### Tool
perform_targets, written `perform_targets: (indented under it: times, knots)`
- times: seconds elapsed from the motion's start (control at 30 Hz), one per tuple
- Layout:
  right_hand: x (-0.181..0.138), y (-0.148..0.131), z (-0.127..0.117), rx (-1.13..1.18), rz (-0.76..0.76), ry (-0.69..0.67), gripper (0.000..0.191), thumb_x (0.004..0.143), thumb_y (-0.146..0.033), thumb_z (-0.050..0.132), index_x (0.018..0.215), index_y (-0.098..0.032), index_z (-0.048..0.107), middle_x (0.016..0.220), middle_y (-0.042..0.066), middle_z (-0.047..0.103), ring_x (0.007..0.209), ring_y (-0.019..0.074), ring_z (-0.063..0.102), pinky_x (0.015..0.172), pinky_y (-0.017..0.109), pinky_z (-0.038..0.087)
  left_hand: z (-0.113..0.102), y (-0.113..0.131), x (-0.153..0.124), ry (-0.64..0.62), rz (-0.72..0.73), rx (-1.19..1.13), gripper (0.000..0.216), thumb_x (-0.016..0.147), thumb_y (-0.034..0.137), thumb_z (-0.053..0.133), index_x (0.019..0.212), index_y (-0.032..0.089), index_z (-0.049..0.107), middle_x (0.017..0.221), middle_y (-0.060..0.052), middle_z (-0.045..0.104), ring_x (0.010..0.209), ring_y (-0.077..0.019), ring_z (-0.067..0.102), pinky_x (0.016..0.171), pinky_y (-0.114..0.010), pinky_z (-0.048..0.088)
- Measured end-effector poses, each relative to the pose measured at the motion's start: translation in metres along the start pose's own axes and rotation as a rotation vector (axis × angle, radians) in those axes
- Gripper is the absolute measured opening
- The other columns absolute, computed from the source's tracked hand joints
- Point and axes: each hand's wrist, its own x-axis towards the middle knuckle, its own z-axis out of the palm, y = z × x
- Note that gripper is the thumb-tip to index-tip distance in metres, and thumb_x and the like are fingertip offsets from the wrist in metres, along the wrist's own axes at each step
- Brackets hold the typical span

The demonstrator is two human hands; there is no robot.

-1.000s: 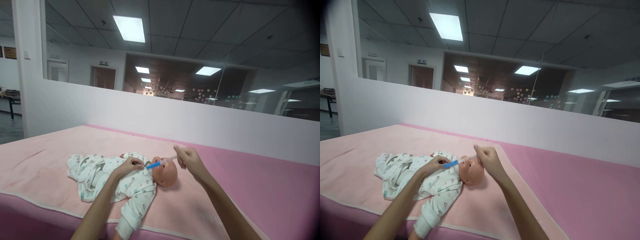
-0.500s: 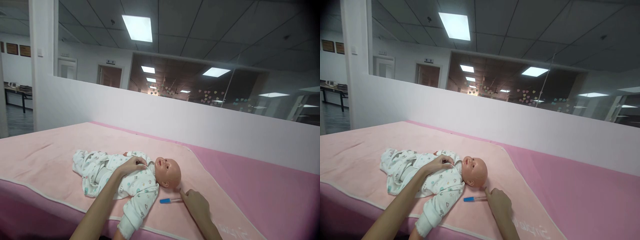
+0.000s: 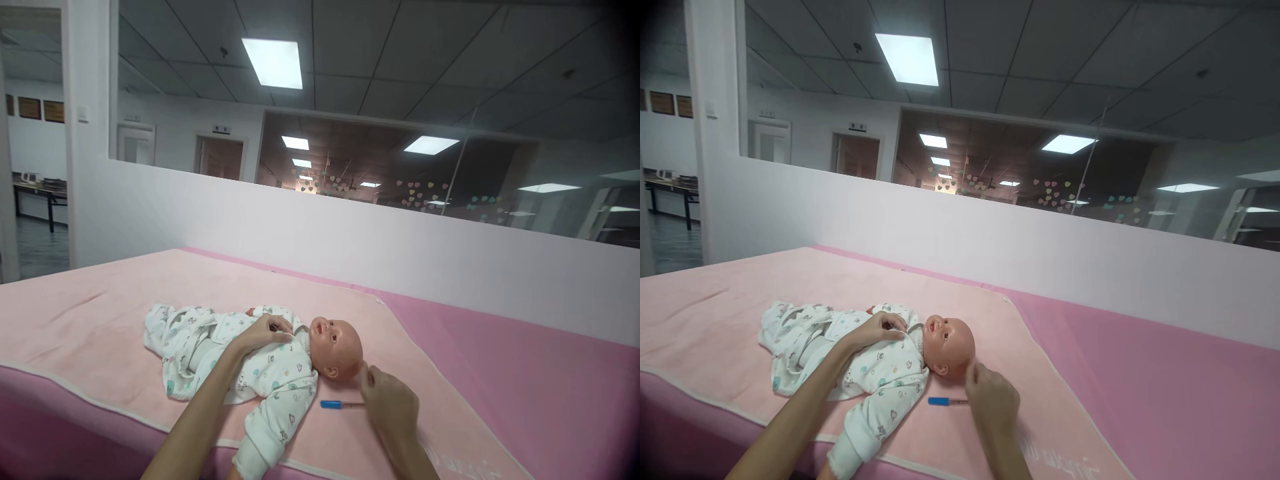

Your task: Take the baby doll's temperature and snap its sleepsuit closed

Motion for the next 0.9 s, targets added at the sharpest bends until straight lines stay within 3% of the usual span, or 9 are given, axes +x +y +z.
perform_targets:
  times: [0.1,0.17,0.27,0.37,0.43,0.6,0.7,0.9]
  knots:
    - [0.013,-0.038,-0.005,0.229,-0.334,0.319,0.038,0.086,-0.023,0.038,0.051,-0.017,0.053,0.046,0.002,0.05,0.045,0.0118,0.046,0.046,0.023,0.025,0.0,0.0,0.001,0.024,-0.049,-0.041,0.019,0.057,0.029,0.07,0.068,0.013,0.068,0.098,-0.008,0.063,0.086,-0.0185,0.056,0.076,-0.027,0.041]
    - [0.024,-0.072,-0.006,0.374,-0.436,0.446,0.032,0.084,-0.021,0.042,0.053,-0.017,0.051,0.048,0.001,0.049,0.048,0.011,0.044,0.049,0.024,0.027,-0.001,-0.001,0.0,0.014,-0.051,-0.078,0.018,0.058,0.026,0.068,0.069,0.013,0.068,0.097,-0.008,0.062,0.086,-0.0184,0.056,0.077,-0.027,0.041]
    - [0.039,-0.119,-0.001,0.512,-0.566,0.435,0.021,0.083,-0.018,0.041,0.066,-0.017,0.054,0.06,0.003,0.054,0.057,0.0137,0.046,0.057,0.026,0.033,-0.001,-0.004,-0.002,-0.061,-0.035,-0.127,0.017,0.061,0.016,0.058,0.076,0.012,0.066,0.086,-0.006,0.064,0.084,-0.018,0.054,0.078,-0.029,0.042]
    - [0.045,-0.146,0.01,0.67,-0.651,0.327,0.018,0.079,-0.012,0.038,0.079,-0.017,0.054,0.076,0.006,0.056,0.07,0.0177,0.049,0.064,0.03,0.039,-0.002,-0.007,-0.004,0.012,-0.058,-0.15,0.025,0.06,0.007,0.047,0.078,0.015,0.063,0.082,-0.003,0.063,0.083,-0.0176,0.053,0.08,-0.03,0.041]
    - [0.044,-0.151,0.018,0.812,-0.609,0.268,0.021,0.076,-0.009,0.036,0.086,-0.017,0.053,0.083,0.007,0.056,0.078,0.0191,0.049,0.07,0.032,0.041,-0.001,-0.005,-0.006,0.048,-0.072,-0.16,0.027,0.06,0.006,0.045,0.077,0.017,0.063,0.084,-0.003,0.063,0.084,-0.0176,0.053,0.081,-0.029,0.041]
    - [0.036,-0.143,0.027,1.068,-0.392,0.212,0.035,0.071,-0.002,0.034,0.098,-0.018,0.049,0.097,0.007,0.054,0.093,0.0197,0.048,0.083,0.036,0.041,0.003,0.009,-0.006,-0.064,-0.028,-0.168,0.022,0.07,0.019,0.054,0.09,0.013,0.062,0.089,-0.005,0.063,0.089,-0.0183,0.052,0.083,-0.03,0.039]
    - [0.034,-0.141,0.028,1.135,-0.26,0.188,0.032,0.072,-0.003,0.034,0.097,-0.018,0.048,0.098,0.007,0.053,0.094,0.0195,0.048,0.084,0.037,0.041,0.003,0.01,-0.006,-0.072,-0.036,-0.19,0.026,0.073,0.028,0.057,0.094,0.013,0.061,0.092,-0.006,0.062,0.09,-0.0171,0.052,0.082,-0.029,0.039]
    - [0.034,-0.143,0.033,1.187,-0.222,0.173,0.024,0.075,-0.007,0.036,0.093,-0.019,0.048,0.094,0.006,0.053,0.089,0.0181,0.049,0.081,0.035,0.042,0.002,0.006,-0.005,-0.076,-0.034,-0.215,0.031,0.073,0.032,0.059,0.097,0.013,0.062,0.091,-0.007,0.063,0.089,-0.0174,0.053,0.082,-0.029,0.039]
